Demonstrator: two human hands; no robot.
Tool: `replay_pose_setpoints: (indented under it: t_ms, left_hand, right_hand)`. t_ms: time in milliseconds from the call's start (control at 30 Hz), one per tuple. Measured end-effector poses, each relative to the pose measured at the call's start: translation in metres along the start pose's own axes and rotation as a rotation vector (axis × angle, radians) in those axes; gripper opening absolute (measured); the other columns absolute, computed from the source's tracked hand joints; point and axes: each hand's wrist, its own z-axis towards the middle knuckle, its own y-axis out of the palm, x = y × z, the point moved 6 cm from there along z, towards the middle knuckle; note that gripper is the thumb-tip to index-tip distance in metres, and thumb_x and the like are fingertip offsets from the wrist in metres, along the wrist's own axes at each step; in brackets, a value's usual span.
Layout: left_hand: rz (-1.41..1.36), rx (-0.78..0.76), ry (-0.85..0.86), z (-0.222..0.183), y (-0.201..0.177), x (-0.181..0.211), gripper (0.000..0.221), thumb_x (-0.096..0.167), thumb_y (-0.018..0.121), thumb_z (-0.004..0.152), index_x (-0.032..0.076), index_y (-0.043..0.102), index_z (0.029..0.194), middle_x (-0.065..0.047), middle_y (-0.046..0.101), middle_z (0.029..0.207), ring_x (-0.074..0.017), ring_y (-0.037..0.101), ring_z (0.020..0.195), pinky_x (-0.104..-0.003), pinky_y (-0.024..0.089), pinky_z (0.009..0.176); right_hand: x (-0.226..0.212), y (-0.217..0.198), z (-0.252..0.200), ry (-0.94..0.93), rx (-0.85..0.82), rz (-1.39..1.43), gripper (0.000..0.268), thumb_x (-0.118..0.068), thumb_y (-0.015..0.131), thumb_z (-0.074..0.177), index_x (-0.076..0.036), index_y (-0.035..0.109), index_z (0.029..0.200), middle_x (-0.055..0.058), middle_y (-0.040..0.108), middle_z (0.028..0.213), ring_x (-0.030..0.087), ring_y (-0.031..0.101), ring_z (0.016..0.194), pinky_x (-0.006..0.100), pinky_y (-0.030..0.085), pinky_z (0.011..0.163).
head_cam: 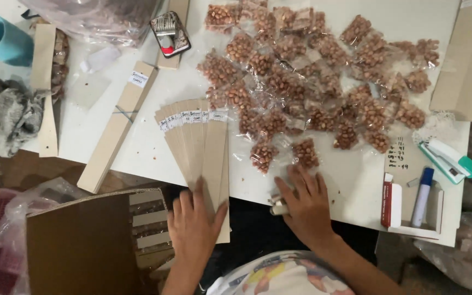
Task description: Stapling small plastic bags of nuts onto cardboard display strips for retail packaging.
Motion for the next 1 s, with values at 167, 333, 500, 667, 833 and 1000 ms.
replay_pose_setpoints:
  t_ms: [167, 333, 500, 667, 833, 1000]
  left_hand:
    - [-0.29, -0.245, -0.163, -0.049, 0.024, -0.014, 0.074, 0.064, 0.065, 0.087, 0.01, 0.05, 0.135, -0.006, 0.077, 0.095, -0.0194, 0.075, 0.061, -0.036, 0.06, 0.038]
    - [-0.584, -0.415, -0.448, -0.07, 0.038, -0.036, 0.044, 0.05, 0.064, 0.092, 0.015, 0.057, 0.118, -0.004, 0.074, 0.078, -0.0301, 0.072, 0.062, -0.045, 0.053, 0.053]
    - [-0.751, -0.526, -0.687, -0.101, 0.022, -0.05, 0.03, 0.042, 0.063, 0.094, 0.017, 0.058, 0.109, -0.004, 0.077, 0.078, -0.0292, 0.077, 0.065, -0.042, 0.057, 0.063]
    - [-1.133, -0.374, -1.006, -0.088, 0.009, -0.048, 0.037, 0.026, 0.061, 0.094, 0.002, 0.059, 0.123, -0.016, 0.08, 0.107, -0.0226, 0.082, 0.094, -0.033, 0.064, 0.084]
    - [-1.537, -0.224, -0.635, 0.002, 0.006, -0.005, 0.02, 0.015, 0.06, 0.099, -0.001, 0.072, 0.096, -0.017, 0.078, 0.086, -0.0286, 0.081, 0.088, -0.036, 0.064, 0.072]
    - [-1.894, -0.308, -0.583, 0.041, -0.015, 0.035, 0.023, 0.019, 0.057, 0.102, 0.004, 0.074, 0.105, -0.017, 0.077, 0.096, -0.0289, 0.076, 0.09, -0.048, 0.06, 0.089]
  right_hand:
    - [0.0, 0.007, -0.041, -0.105, 0.01, 0.134, 0.084, 0.002, 0.08, 0.056, -0.012, 0.062, 0.137, 0.014, 0.061, 0.133, 0.036, 0.057, 0.124, 0.05, 0.049, 0.103]
    - [0.004, -0.003, -0.054, -0.143, 0.108, 0.167, 0.037, -0.012, 0.057, 0.097, -0.004, 0.064, 0.133, 0.019, 0.061, 0.127, 0.036, 0.059, 0.111, 0.05, 0.051, 0.098]
    - [0.018, 0.0, -0.06, -0.145, 0.098, 0.345, 0.025, -0.012, 0.066, 0.093, 0.001, 0.07, 0.113, 0.016, 0.067, 0.108, 0.033, 0.06, 0.1, 0.046, 0.052, 0.091]
    - [0.039, -0.011, -0.027, 0.072, 0.111, 0.195, 0.021, -0.008, 0.074, 0.08, -0.01, 0.067, 0.099, 0.013, 0.066, 0.087, 0.031, 0.061, 0.079, 0.042, 0.047, 0.068]
    - [0.01, -0.064, 0.065, 0.247, -0.268, 1.519, 0.015, -0.011, 0.068, 0.088, 0.003, 0.068, 0.094, 0.006, 0.068, 0.069, 0.009, 0.059, 0.058, 0.026, 0.048, 0.052]
    - [-0.007, -0.102, 0.108, -0.089, -0.013, 0.816, 0.037, 0.009, 0.066, 0.07, 0.0, 0.067, 0.105, 0.023, 0.072, 0.091, 0.048, 0.071, 0.09, 0.055, 0.056, 0.076]
